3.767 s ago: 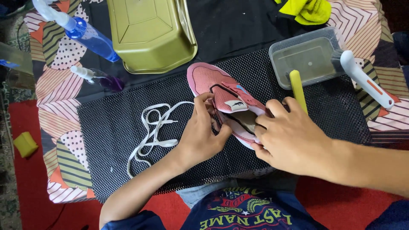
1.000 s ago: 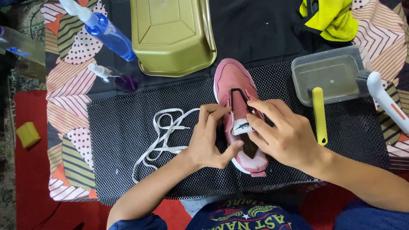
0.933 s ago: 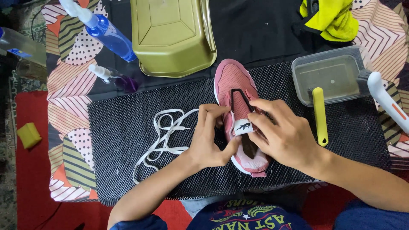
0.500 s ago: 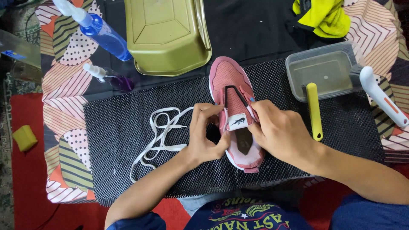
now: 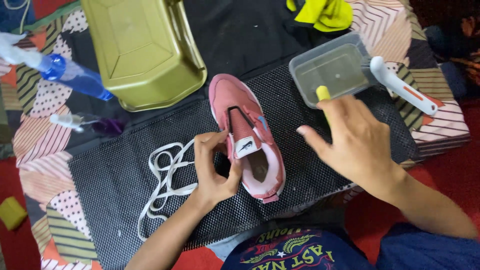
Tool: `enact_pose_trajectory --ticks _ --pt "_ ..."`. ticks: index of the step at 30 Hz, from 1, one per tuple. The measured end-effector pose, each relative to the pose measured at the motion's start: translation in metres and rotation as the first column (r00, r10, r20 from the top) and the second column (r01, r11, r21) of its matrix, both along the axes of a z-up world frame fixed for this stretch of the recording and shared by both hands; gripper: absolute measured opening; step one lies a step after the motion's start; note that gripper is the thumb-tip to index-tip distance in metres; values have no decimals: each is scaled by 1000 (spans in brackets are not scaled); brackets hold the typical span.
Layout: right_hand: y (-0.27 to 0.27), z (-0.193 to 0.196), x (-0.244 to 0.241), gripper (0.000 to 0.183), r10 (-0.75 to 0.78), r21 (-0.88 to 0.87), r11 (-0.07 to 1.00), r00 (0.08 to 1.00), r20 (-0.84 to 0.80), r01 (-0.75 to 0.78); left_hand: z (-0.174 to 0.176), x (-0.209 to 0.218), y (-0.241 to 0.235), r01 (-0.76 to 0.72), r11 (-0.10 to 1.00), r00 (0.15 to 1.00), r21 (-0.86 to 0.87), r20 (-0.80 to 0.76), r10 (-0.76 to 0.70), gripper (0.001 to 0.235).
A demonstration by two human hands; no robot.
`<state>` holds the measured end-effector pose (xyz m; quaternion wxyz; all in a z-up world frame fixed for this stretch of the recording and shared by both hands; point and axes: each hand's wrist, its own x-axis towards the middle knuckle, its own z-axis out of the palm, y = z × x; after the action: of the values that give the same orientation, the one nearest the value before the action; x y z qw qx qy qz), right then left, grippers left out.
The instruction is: The person removes the insole from a pink sneaker, sprays a liquid onto it, and then places it back inside the shoe. They then proceed to thread white shoelaces through the eyelets of the sneaker.
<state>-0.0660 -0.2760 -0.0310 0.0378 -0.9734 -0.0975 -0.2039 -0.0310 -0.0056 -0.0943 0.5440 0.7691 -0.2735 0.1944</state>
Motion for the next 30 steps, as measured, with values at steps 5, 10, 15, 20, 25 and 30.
enact_pose_trajectory --ticks 5,10,15,20,25,30 --pt "-30 -32 -5 60 -253 1 967 956 -147 256 -4 -1 1 -10 1000 999 10 -34 10 47" --pt "-34 -40 -11 47 -232 -3 972 960 -160 234 -2 1 -1 -13 999 1000 36 -7 13 46" --pt "-29 -22 -12 45 -269 -240 945 947 -175 223 17 0 9 -94 974 995 205 60 84 45" --pt "-4 7 -6 42 -17 -382 924 1000 20 24 61 -3 22 142 900 979 412 -193 -65 48" --pt "37 44 10 40 233 -306 929 971 46 -208 69 2 67 64 740 984 669 -165 64 28" --pt "73 78 31 42 365 -292 898 928 78 -328 37 13 98 -96 580 966 809 -65 251 28"
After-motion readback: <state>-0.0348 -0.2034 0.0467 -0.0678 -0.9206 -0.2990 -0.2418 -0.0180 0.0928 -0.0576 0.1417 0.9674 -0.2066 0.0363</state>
